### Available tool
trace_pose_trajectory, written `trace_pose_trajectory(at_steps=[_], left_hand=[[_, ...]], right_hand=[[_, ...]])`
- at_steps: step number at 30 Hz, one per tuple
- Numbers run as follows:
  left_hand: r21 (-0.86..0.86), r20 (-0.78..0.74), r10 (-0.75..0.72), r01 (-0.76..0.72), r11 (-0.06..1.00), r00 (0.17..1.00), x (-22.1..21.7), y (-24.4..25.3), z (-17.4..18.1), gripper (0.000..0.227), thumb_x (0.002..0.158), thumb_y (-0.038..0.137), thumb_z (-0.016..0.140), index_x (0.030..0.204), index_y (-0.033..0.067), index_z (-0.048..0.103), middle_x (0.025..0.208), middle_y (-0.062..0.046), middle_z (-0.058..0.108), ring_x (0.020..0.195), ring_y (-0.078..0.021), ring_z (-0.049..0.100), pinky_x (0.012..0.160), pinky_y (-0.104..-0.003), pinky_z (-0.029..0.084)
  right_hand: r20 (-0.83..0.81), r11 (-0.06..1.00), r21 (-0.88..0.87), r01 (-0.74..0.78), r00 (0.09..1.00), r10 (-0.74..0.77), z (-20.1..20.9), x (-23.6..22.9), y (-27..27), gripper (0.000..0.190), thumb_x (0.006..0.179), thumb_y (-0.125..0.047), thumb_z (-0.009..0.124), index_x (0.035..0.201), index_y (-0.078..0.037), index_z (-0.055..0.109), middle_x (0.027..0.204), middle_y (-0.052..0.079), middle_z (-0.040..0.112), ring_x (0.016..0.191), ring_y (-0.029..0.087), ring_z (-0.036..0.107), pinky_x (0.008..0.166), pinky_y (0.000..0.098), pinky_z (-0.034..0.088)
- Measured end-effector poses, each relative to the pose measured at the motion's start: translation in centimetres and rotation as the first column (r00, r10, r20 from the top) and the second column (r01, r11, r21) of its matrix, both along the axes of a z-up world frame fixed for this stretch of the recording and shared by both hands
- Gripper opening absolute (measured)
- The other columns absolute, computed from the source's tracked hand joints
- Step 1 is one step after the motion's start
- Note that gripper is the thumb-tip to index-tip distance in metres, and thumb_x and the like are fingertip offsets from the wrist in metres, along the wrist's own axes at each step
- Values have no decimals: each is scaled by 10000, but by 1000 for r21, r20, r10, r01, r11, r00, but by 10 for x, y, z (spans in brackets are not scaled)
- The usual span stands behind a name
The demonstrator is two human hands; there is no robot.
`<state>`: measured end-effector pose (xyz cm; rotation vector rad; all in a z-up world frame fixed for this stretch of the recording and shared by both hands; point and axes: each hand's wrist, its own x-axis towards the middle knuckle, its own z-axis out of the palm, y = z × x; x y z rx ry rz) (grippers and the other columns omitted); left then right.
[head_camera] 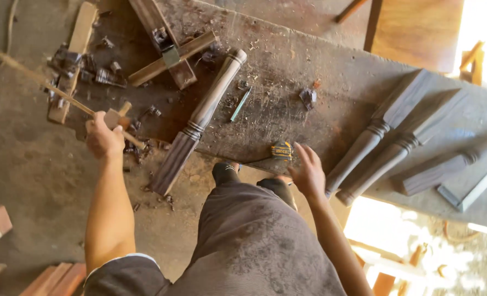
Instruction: Measuring and marking wooden table legs using a square and tape measure in a workshop.
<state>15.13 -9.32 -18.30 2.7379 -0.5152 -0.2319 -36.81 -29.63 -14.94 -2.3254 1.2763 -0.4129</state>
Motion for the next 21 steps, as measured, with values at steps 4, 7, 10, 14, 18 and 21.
trace_pose_trajectory(at_steps=[4, 7, 10, 14, 18, 21], left_hand=[[16, 163, -211, 211, 977, 964, 42, -7, -14, 579, 820, 113, 853, 1353, 173, 635, 1275, -177, 591, 1164, -416, 585, 951, -508, 478], [-181, 139, -368, 389, 903, 919, 61, -14, -22, 581, 884, 76, 819, 1432, 134, 634, 1310, -193, 579, 1198, -408, 575, 1016, -486, 478], [-240, 301, -374, 449, 861, 877, 86, -15, -68, 611, 835, -42, 803, 1416, 39, 630, 1365, -219, 592, 1268, -395, 563, 1069, -473, 475], [-307, 208, -75, 138, 942, 975, 96, 9, -129, 898, 907, 91, 790, 1602, 62, 222, 1557, -321, 269, 1392, -432, 414, 1125, -507, 412], [-311, 94, -22, 50, 949, 995, 45, 26, -125, 890, 1030, 215, 743, 1703, 135, 166, 1648, -279, 228, 1548, -468, 391, 1266, -513, 432], [-282, 108, -72, 100, 954, 992, 28, 24, -142, 875, 1017, 220, 750, 1678, 130, 183, 1675, -223, 282, 1557, -457, 403, 1264, -539, 388]], right_hand=[[-192, 986, -51, -161, 970, 149, -42, 42, -23, 907, 635, -135, 819, 1473, -152, 472, 1461, 219, 473, 1300, 447, 457, 1016, 477, 452], [-441, 978, 32, -207, 875, 200, -57, 43, -28, 831, 691, -67, 757, 1465, -234, 503, 1424, 109, 542, 1264, 401, 511, 1024, 426, 482], [-426, 984, 177, -29, 899, 103, -54, 30, -24, 721, 790, -48, 704, 1464, -244, 541, 1370, 92, 590, 1247, 346, 566, 1020, 427, 513], [-5, 985, 78, 154, 988, -154, -17, 5, -15, 704, 722, -75, 808, 1376, -129, 554, 1231, 156, 631, 1127, 357, 611, 955, 439, 523], [592, 773, 177, 610, 561, -579, -20, -70, -9, 540, 833, -116, 826, 1319, -91, 593, 1074, 89, 704, 887, 206, 704, 720, 304, 561], [539, 372, 469, 801, 75, -839, -50, -161, -20, 496, 858, -213, 842, 1283, -59, 640, 1067, 97, 709, 796, 131, 713, 537, 225, 528]])
